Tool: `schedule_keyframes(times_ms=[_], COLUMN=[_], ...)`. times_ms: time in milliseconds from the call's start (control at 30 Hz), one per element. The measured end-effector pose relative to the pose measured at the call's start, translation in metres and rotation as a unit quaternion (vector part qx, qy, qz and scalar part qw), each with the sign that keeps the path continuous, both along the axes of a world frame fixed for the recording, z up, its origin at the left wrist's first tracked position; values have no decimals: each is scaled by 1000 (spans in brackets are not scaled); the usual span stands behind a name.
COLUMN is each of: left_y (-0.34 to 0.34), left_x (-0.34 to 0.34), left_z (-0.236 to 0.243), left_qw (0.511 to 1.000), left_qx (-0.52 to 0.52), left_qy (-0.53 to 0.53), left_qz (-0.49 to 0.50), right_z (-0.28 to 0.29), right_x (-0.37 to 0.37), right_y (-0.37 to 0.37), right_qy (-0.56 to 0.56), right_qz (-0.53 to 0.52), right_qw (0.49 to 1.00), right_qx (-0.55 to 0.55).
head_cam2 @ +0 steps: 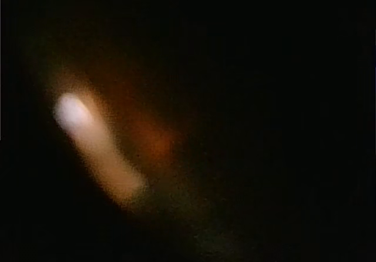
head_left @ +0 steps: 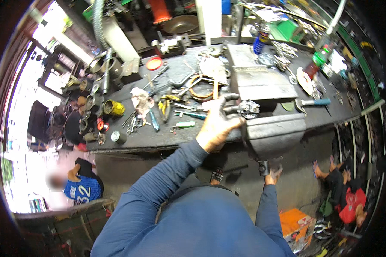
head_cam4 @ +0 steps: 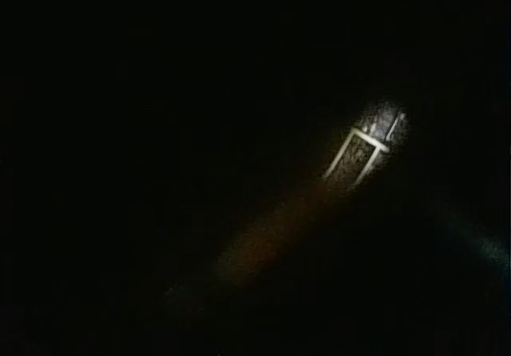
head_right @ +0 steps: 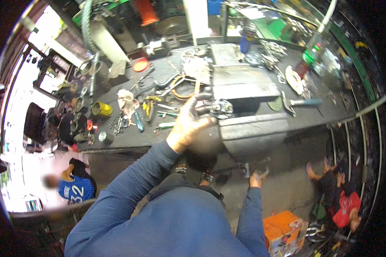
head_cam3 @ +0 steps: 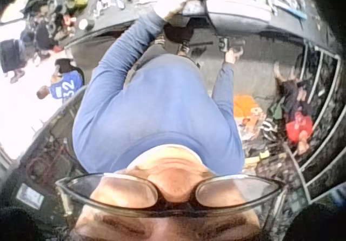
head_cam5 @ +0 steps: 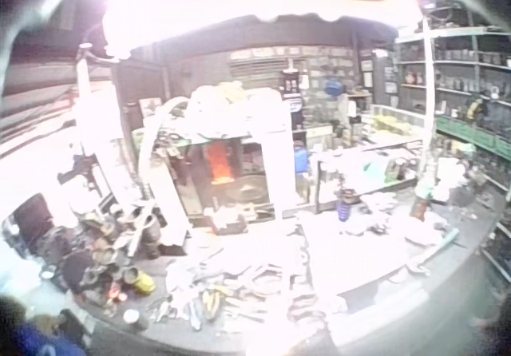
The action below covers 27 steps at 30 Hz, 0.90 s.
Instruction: The person cleans a small mechanical component with a rag, then uses a hammer to tap it. They secure the part in a bench vise and use a screwdriver and pliers to adjust or remove a small internal piece. The person continues to manipulate the component with pliers and a screwdriver throughout the clip.
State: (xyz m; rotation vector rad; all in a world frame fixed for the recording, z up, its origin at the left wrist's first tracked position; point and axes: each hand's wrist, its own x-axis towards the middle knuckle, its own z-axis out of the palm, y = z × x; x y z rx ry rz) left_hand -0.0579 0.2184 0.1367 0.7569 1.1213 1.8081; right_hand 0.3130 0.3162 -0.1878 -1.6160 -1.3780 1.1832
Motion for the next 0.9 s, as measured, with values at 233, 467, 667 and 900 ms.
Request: schedule_keyframes(times_ms=[233, 467, 667, 900], left_y=[-108, -241, -274, -297], left_x=[5, -10, -43, -74], left_z=[-54, -101, -86, -104], left_qw=[988, 920, 893, 885], left_qx=[-142, -357, -373, -351], left_qy=[57, 111, 142, 202], left_qz=[6, 120, 205, 229], right_z=[107, 217, 179, 94], right_x=[-137, -378, -456, -439], right_y=[-80, -19, 83, 178], right_qy=[-153, -83, -349, -232], right_qz=[551, 337, 391, 385], right_qw=[818, 819, 829, 836], right_qx=[-57, 456, 194, 315])
